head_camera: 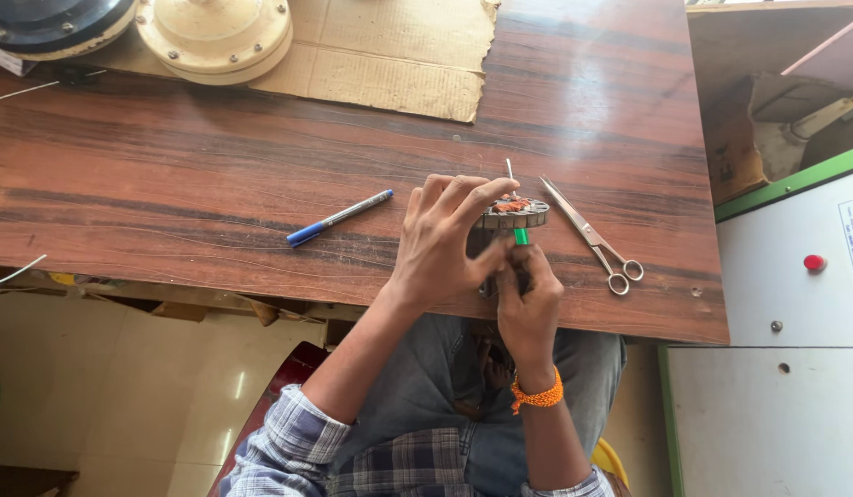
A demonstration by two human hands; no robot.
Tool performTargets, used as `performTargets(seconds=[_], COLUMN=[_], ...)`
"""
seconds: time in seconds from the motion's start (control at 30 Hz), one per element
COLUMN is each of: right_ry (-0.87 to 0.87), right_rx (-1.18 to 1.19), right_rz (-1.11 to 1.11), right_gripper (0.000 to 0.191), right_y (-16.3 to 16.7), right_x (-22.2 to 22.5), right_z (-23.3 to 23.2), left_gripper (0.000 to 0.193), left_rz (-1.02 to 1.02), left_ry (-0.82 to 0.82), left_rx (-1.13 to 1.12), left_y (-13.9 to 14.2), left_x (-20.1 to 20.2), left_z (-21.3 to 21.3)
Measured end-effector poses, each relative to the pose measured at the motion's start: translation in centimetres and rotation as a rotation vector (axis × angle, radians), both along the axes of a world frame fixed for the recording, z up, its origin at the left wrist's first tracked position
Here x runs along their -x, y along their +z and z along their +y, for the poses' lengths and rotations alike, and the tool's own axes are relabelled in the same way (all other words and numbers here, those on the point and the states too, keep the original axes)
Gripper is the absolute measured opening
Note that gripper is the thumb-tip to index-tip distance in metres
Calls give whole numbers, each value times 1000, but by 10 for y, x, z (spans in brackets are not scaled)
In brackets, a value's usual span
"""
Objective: The person sits at a wooden workbench and uses a pair of scissors to carefully trim and adjust copper windings on a small circular electrical component. The person repeatedly rotates the component and trims protruding wires, then sets the scissors down and continues adjusting the windings by hand.
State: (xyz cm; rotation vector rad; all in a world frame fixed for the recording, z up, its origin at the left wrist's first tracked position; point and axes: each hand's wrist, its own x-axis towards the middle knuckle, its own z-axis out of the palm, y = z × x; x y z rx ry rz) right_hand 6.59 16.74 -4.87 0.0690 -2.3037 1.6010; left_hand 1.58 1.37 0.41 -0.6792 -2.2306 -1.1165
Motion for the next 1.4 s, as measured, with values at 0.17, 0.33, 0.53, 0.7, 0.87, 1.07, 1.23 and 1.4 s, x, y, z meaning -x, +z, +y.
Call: performTargets(seconds=[0.17,0.33,0.53,0.7,0.87,1.07,1.23,1.4], right_ry=[234,502,605,631,599,610,602,770], right_rx=[446,1029,1056,865,842,676,298,-487], right_rz=[-195,-508,-466,-503,-533,-547,-586,120], right_gripper=[8,13,25,33,44,50,46,35], right_y=[-2,7,27,51,76,104,123,137], right_x=[11,23,21,34,38,47,69,87], right_z=[30,81,100,92,82,73,62,55], left_gripper=[43,42,41,44,43,44,44,43], left_rz=[59,109,135,154,170,187,235,253], left_ry=[-66,-70,-43,-32,-52,-56,-29,-40], left_rx=[77,55,45,80,72,81,115,119], left_y=[-14,-24,-24,-24,-27,-29,-27,-25], left_x=[11,16,12,13,16,17,18,19], left_z=[-6,-6,-2,-3,-4,-6,-8,-10])
